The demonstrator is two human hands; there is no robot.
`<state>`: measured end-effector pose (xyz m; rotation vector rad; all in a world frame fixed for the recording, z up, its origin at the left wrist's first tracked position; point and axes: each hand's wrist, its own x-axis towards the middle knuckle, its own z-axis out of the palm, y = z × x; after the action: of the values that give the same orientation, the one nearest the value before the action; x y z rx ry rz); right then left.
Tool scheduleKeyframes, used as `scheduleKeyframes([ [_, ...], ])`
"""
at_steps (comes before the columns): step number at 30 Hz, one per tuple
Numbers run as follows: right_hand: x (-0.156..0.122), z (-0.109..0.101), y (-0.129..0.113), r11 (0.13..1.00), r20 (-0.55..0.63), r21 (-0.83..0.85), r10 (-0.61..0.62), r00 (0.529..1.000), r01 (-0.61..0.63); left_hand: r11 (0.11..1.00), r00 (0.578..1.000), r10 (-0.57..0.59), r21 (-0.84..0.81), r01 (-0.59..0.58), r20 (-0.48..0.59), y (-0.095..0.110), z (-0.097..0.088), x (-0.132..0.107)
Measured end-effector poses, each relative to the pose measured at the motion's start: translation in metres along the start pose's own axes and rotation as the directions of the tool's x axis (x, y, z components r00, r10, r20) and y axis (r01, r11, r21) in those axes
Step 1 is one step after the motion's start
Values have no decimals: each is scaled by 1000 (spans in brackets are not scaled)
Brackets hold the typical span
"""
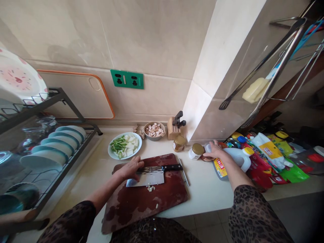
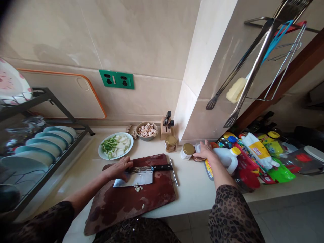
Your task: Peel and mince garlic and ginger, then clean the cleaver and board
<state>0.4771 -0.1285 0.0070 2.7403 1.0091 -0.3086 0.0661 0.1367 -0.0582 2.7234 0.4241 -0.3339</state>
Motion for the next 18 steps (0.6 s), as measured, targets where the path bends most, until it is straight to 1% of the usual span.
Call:
scheduleKeyframes([
  [3, -7, 5, -4, 999, -19, -25, -34, 999, 33, 996, 998, -58, 75, 58, 5, 11, -4, -3],
  [5, -14, 7, -8, 998, -42, -47, -39, 998, 37, 996, 997, -62, 67, 65, -42, 25, -8, -2],
  [6, -18, 7, -9, 998, -52, -57, -42, 998, 39, 999, 996, -36, 24, 38, -83, 34, -9, 0],
  [7, -23, 8, -11, 997, -58, -65, -49, 997, 45, 999, 991, 7, -46, -13, -131, 45, -10, 2],
  [9, -33, 9, -13, 995, -59, -78, -65, 996, 60, 958, 969, 107, -237, -160, -222, 72, -8, 12],
  [11, -46, 11, -16, 993, -53, -88, -79, 995, 75, 860, 946, 173, -426, -281, -275, 104, 0, 26],
  [13, -60, 14, -20, 993, -45, -91, -75, 996, 70, 749, 938, 190, -575, -329, -290, 137, 15, 43],
  [16, -86, 22, -28, 996, -31, -82, -49, 998, 46, 585, 930, 172, -726, -362, -325, 182, 49, 75],
  [18, -105, 26, -32, 996, -22, -68, -63, 998, 61, 455, 923, 139, -804, -382, -359, 206, 74, 99],
])
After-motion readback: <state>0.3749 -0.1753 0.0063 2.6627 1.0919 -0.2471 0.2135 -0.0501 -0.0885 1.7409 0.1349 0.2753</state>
